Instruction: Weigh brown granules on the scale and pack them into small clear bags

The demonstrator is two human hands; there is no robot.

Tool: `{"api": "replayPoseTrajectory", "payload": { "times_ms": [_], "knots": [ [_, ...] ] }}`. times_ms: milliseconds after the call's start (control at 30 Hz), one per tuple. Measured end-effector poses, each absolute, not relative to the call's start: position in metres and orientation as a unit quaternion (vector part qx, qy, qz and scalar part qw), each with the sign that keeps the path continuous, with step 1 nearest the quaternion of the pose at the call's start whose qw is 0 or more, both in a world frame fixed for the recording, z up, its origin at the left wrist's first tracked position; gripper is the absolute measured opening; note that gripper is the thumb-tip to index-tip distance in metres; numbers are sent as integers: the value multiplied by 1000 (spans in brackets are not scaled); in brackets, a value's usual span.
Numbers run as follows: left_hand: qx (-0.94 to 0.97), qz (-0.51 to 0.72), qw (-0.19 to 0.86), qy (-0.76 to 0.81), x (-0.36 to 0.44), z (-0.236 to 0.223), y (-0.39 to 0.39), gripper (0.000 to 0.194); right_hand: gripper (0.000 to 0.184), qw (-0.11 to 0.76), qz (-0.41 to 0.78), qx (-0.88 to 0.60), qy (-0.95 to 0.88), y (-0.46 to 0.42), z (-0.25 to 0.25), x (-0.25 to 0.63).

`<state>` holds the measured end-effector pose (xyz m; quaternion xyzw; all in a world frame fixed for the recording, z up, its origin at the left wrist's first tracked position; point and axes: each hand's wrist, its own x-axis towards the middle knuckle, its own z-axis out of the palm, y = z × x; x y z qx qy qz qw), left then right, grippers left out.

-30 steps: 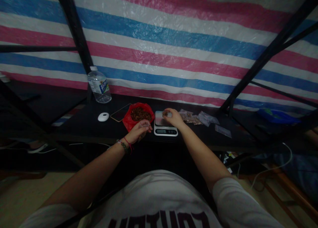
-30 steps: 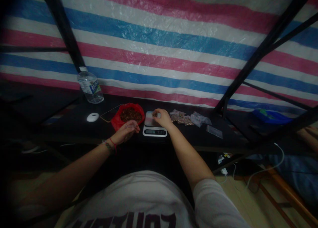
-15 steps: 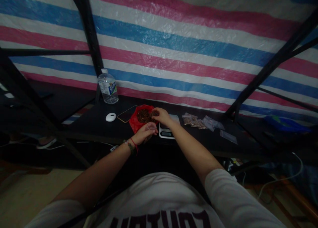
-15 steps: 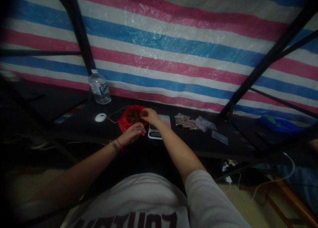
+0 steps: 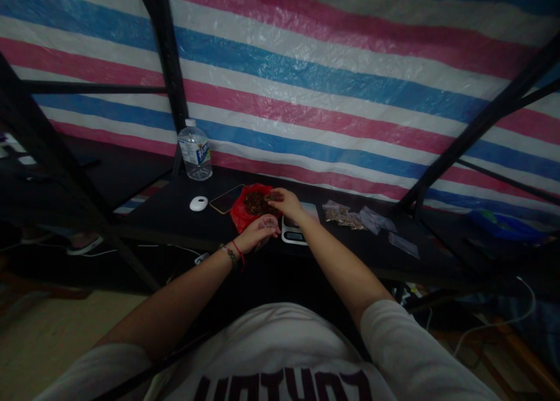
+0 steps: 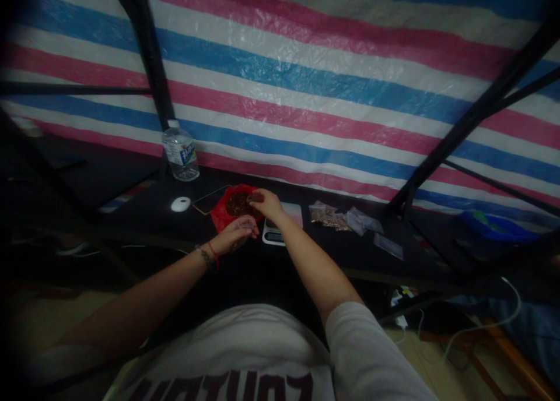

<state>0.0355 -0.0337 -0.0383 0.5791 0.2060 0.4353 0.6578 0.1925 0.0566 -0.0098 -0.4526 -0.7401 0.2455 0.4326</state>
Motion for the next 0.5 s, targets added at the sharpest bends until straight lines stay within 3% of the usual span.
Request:
{"api": "replayPoseTrajectory", "payload": {
  "times_ms": [333,500],
  "knots": [
    [597,433,641,213,35,-42,-32,28,40,470,330,-421,-702,57,10,208],
    [612,462,582,270,36,-40,-31,24,47,489,330,-422,-689,57,4,212]
  ]
}}
